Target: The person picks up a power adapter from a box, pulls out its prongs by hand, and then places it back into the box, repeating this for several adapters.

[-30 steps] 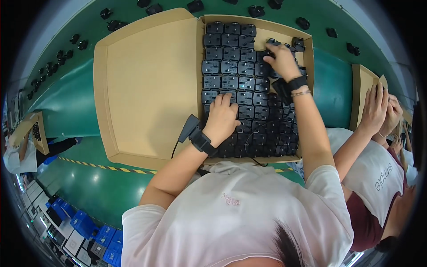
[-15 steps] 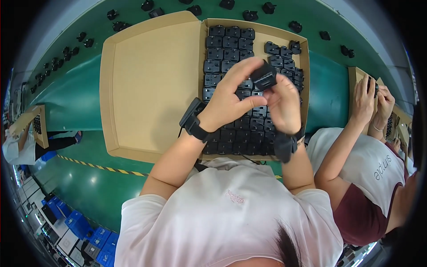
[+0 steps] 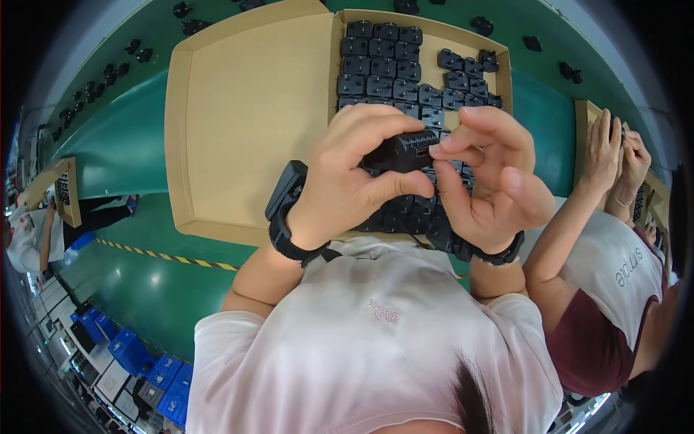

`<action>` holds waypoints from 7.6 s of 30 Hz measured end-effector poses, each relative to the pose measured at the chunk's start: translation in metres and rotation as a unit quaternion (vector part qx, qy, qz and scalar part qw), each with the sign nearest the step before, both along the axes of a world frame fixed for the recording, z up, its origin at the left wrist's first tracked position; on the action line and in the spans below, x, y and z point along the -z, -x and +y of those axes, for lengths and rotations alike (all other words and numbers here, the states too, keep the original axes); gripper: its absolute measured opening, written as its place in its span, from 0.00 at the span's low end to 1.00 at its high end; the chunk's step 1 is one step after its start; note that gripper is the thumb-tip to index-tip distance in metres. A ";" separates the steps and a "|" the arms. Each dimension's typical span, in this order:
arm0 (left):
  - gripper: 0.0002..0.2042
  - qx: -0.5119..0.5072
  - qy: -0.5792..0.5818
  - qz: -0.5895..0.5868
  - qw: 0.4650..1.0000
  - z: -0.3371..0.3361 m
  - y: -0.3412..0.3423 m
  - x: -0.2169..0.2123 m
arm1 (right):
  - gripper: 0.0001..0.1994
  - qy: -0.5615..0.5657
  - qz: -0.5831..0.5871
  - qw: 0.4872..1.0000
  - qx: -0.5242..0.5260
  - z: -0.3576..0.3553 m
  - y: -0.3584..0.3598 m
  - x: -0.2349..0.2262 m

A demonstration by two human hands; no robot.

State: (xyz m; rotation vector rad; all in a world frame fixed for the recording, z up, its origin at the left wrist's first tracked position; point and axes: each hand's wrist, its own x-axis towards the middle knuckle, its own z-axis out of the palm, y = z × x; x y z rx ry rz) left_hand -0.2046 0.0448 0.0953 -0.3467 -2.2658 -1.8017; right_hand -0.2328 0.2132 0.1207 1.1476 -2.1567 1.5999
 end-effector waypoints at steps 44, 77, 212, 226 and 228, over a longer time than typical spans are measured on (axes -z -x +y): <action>0.29 -0.074 0.120 -0.106 0.984 0.011 0.021 0.092 | 0.18 -0.040 -0.273 0.941 0.197 0.035 0.173 0.101; 0.12 -0.075 0.087 -0.222 0.968 0.025 0.033 0.170 | 0.11 -0.259 -0.211 0.885 0.325 0.032 0.154 0.219; 0.21 0.260 -0.386 -0.123 0.876 -0.015 0.055 0.091 | 0.20 0.064 -0.239 0.965 -0.082 0.002 0.046 0.070; 0.20 0.189 -0.369 -0.086 0.906 -0.013 0.072 0.106 | 0.21 -0.105 0.084 0.991 0.012 -0.006 0.088 0.084; 0.18 0.136 -0.437 -0.145 0.877 -0.008 0.075 0.112 | 0.22 -0.139 0.016 0.989 -0.043 -0.009 0.102 0.098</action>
